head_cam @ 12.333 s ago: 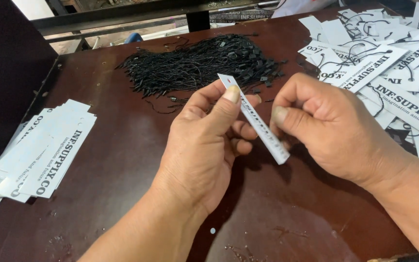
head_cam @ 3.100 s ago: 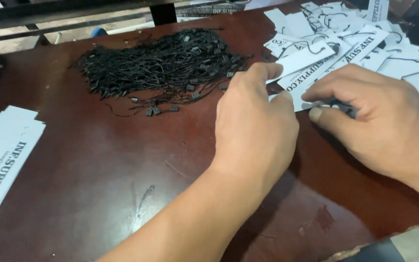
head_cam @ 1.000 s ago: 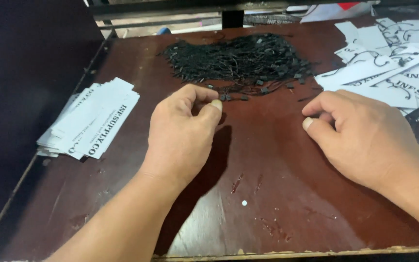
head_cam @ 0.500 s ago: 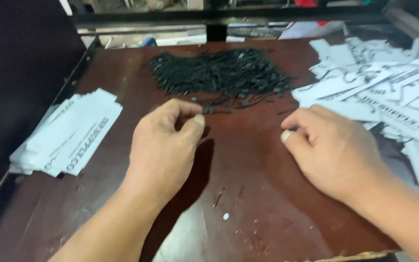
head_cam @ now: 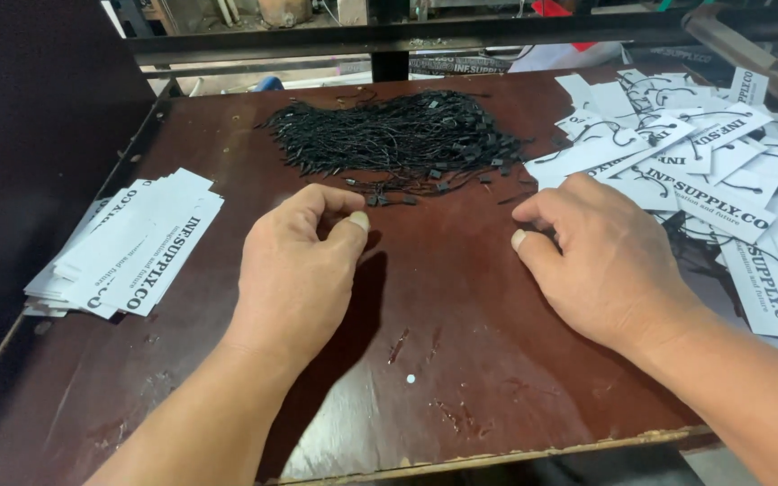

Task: Manually threading plastic loop fasteners through pre-punched holes in paper clothing tags.

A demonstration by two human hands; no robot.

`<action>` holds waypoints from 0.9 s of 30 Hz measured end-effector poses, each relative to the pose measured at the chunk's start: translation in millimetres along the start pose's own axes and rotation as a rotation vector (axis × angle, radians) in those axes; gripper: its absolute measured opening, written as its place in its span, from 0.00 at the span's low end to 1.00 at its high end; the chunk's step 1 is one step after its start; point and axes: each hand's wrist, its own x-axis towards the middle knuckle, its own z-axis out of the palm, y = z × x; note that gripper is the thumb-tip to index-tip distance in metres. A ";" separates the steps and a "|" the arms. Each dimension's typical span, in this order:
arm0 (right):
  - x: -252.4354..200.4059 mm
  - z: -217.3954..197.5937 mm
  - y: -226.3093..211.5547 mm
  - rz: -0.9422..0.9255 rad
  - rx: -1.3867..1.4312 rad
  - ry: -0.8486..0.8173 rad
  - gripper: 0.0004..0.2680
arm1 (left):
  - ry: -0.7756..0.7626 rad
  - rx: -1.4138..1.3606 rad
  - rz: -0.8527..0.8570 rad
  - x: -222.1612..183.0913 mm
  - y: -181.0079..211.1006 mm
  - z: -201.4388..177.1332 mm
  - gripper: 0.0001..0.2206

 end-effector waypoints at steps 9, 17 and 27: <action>5.1 1.6 -1.6 -0.111 -0.060 -0.047 0.16 | -0.028 0.177 0.178 15.8 -14.6 12.1 0.15; 42.1 -6.2 -25.2 0.035 -0.101 -0.287 0.21 | -0.027 0.331 0.241 28.0 -18.4 20.8 0.17; 40.2 -6.3 -32.7 0.114 -0.186 -0.244 0.12 | -0.048 0.312 0.166 21.9 -10.6 19.8 0.14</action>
